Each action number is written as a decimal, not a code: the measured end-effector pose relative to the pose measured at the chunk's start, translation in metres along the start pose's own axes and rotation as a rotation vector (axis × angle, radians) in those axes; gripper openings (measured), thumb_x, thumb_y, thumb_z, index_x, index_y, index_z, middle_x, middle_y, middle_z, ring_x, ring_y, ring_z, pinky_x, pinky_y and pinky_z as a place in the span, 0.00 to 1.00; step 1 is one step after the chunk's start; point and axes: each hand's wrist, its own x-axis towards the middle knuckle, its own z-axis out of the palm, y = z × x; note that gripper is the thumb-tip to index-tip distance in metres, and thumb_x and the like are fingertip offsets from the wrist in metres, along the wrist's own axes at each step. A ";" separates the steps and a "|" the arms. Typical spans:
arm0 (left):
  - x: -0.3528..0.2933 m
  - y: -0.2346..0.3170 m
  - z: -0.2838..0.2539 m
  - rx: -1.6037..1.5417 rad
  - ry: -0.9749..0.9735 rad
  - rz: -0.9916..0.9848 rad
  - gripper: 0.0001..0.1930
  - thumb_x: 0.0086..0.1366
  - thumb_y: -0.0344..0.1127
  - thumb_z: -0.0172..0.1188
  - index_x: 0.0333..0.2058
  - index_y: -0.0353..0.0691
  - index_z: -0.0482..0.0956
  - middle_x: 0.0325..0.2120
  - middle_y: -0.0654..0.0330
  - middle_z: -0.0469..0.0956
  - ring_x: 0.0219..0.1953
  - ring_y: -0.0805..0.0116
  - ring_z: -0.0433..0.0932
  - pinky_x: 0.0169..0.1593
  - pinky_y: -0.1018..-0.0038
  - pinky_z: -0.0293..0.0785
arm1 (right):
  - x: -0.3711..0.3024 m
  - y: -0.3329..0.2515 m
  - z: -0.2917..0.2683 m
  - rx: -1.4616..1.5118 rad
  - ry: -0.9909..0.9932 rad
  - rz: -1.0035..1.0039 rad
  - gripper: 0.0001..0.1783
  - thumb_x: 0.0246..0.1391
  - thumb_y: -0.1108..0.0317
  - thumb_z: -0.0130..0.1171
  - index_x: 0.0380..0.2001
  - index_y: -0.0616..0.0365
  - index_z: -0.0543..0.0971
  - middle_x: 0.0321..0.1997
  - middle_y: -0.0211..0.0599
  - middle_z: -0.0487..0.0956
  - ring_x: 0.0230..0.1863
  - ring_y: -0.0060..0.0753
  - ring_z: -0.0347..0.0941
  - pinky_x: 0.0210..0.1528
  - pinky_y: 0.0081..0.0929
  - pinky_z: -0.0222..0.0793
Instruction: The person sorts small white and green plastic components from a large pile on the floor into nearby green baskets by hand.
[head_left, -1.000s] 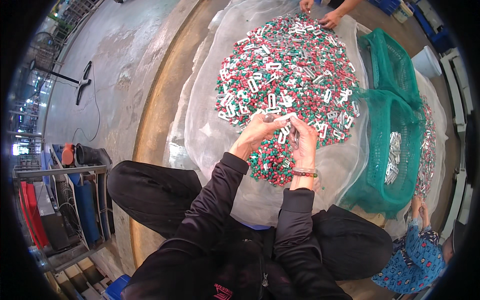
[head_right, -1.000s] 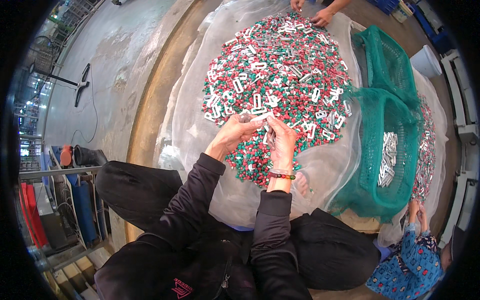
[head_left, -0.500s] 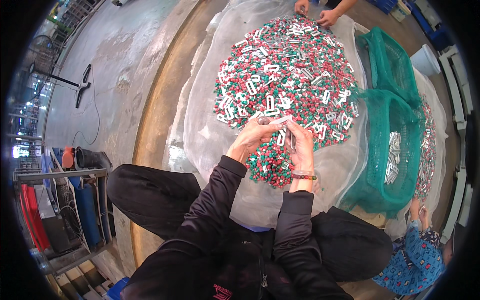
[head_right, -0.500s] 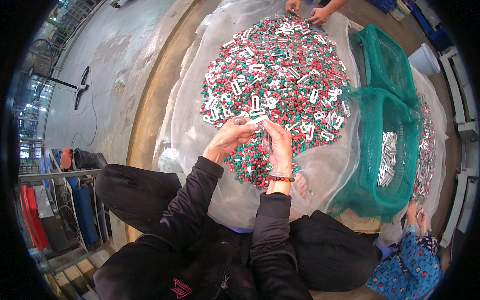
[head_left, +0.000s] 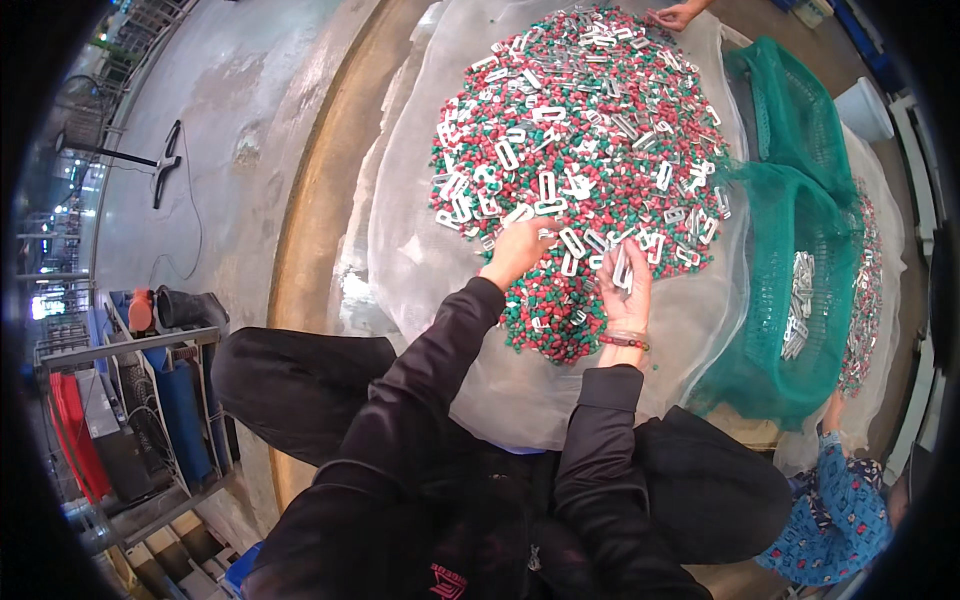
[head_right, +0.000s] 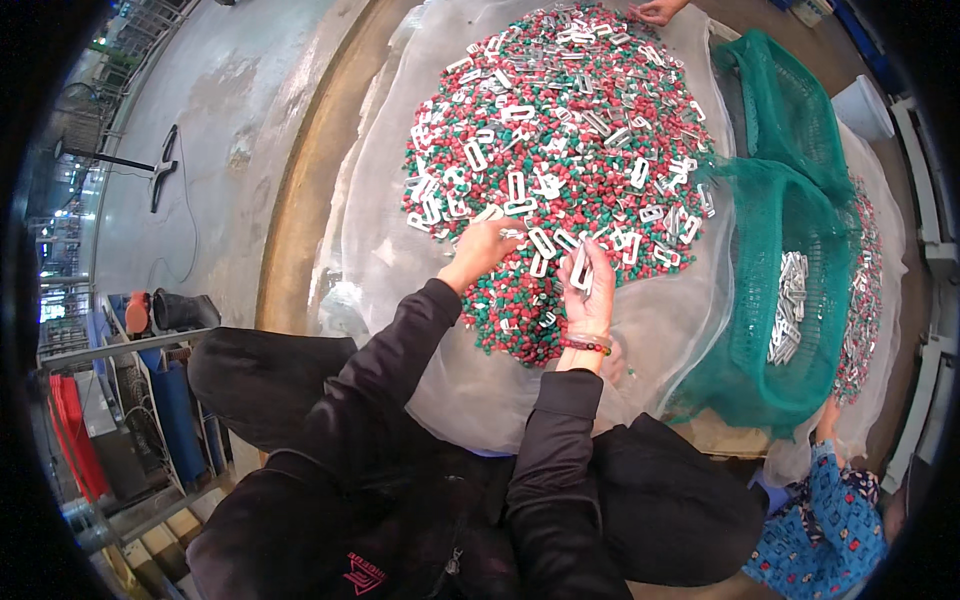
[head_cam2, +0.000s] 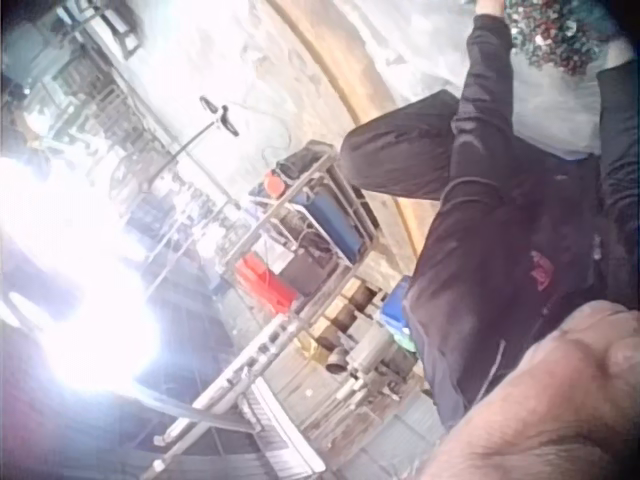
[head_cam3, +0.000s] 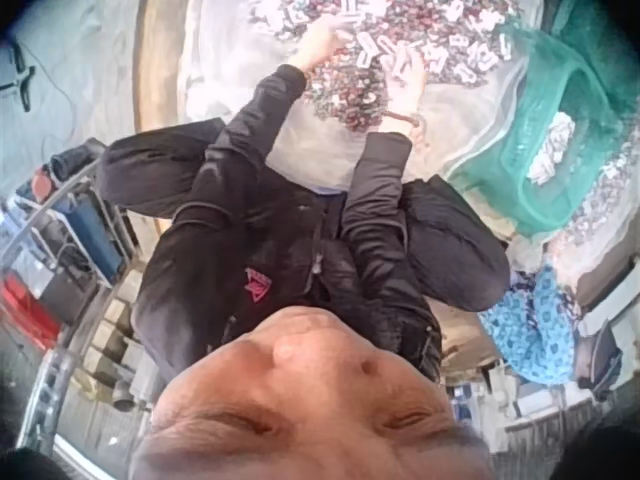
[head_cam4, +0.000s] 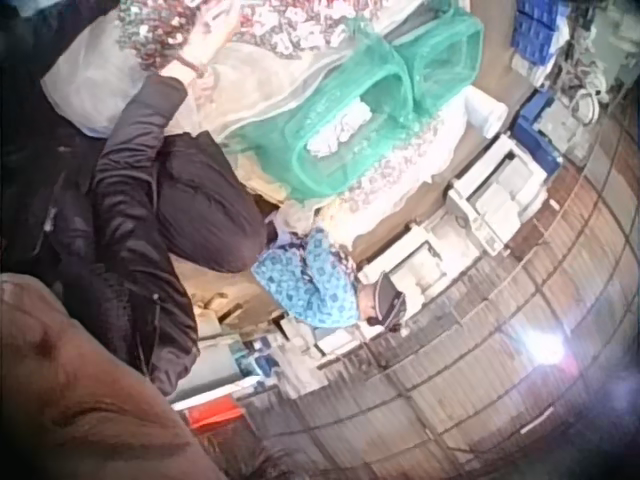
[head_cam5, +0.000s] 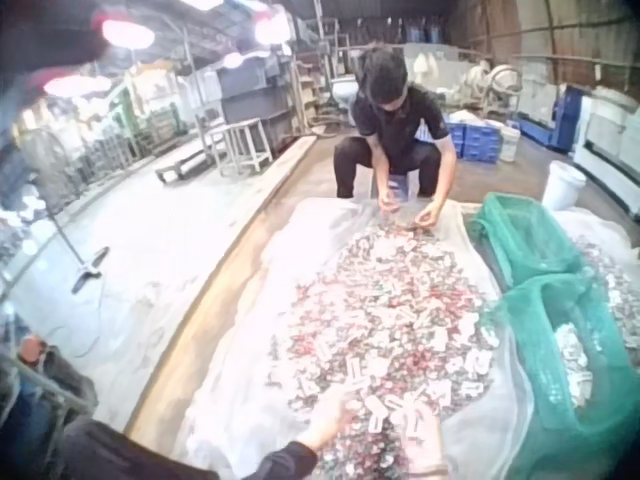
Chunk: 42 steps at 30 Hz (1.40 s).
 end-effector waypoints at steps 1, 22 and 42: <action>0.005 -0.005 0.014 0.095 -0.014 0.159 0.14 0.51 0.36 0.56 0.40 0.51 0.75 0.23 0.52 0.75 0.29 0.58 0.75 0.33 0.65 0.70 | 0.000 -0.003 0.005 0.027 -0.041 0.000 0.08 0.50 0.65 0.52 0.23 0.58 0.70 0.20 0.30 0.70 0.22 0.23 0.65 0.17 0.14 0.56; 0.008 0.005 0.002 -0.548 -0.294 -0.196 0.15 0.55 0.34 0.51 0.42 0.39 0.68 0.23 0.59 0.75 0.25 0.70 0.76 0.24 0.73 0.71 | 0.037 -0.021 -0.045 -0.586 0.211 -0.051 0.13 0.44 0.72 0.57 0.37 0.57 0.71 0.25 0.37 0.75 0.21 0.26 0.72 0.14 0.12 0.62; 0.005 -0.027 -0.073 -1.376 -0.179 -0.341 0.07 0.59 0.35 0.50 0.27 0.37 0.69 0.23 0.60 0.72 0.19 0.77 0.71 0.13 0.84 0.63 | 0.045 -0.011 -0.052 -0.527 -0.012 0.028 0.08 0.43 0.73 0.54 0.27 0.54 0.66 0.24 0.32 0.72 0.17 0.18 0.65 0.10 0.14 0.55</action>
